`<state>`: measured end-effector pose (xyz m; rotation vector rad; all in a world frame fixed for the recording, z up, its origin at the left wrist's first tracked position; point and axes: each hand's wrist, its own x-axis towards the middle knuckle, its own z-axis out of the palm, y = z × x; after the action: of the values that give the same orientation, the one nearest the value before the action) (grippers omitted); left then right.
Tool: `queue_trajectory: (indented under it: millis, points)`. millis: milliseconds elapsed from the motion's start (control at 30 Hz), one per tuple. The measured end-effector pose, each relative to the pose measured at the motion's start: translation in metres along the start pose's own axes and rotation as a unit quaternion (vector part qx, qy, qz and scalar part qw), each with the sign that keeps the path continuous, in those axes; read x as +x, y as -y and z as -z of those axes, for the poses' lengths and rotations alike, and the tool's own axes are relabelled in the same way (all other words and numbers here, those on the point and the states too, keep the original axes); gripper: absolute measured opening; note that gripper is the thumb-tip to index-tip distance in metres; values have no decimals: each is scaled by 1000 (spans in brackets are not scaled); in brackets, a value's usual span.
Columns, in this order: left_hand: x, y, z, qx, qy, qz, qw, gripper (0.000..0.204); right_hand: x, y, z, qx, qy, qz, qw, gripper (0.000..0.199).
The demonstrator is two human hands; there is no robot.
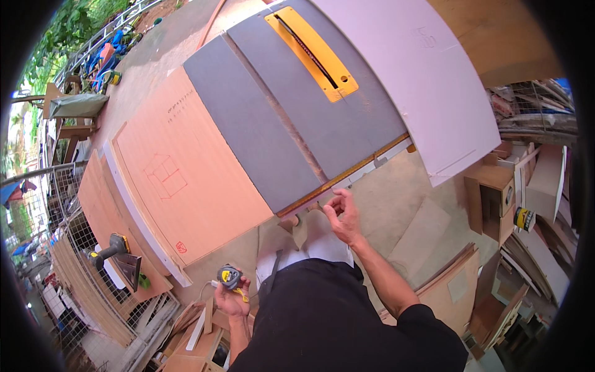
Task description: The person measures and marks a large sheet of plywood on a table saw using a tape measure and pencil. They then use a cordless drill to fasten screws into the plywood, assembling it with other wooden pieces. The person repeatedly measures and adjusts the setup throughout the process.
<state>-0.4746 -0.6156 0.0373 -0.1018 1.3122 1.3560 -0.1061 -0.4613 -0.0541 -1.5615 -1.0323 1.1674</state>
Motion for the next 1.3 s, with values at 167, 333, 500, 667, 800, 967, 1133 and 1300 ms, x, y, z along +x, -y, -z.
queue_trajectory:
  millis: [167, 333, 500, 667, 800, 967, 1133, 1300]
  points:
    - [1, -11, -35, -6, 31, -11, 999, 55, -7, -1, 26, -95, 53, 21, 994, 22]
    - [14, -11, -61, 112, 76, -5, 991, 42, -13, 14, 23, -90, 99, 17, 991, 22]
    - [19, 4, -74, 158, 104, 11, 982, 39, 13, 33, 18, -87, 82, 68, 991, 25]
    - [33, 8, -81, 240, 114, 12, 964, 33, 35, 48, 25, -88, 56, 86, 991, 28]
    - [45, 3, -86, 262, 119, 3, 958, 32, 56, 56, 39, -190, -2, 178, 966, 38]
    - [52, -5, -94, 253, 127, -4, 959, 34, 105, 66, 41, -314, -22, 234, 920, 63]
    - [56, -5, -104, 249, 151, 20, 957, 33, 180, 71, 13, -400, -28, 215, 890, 89]
    - [54, -3, -105, 273, 154, 40, 949, 33, 188, 53, 31, -488, -3, 181, 854, 94]
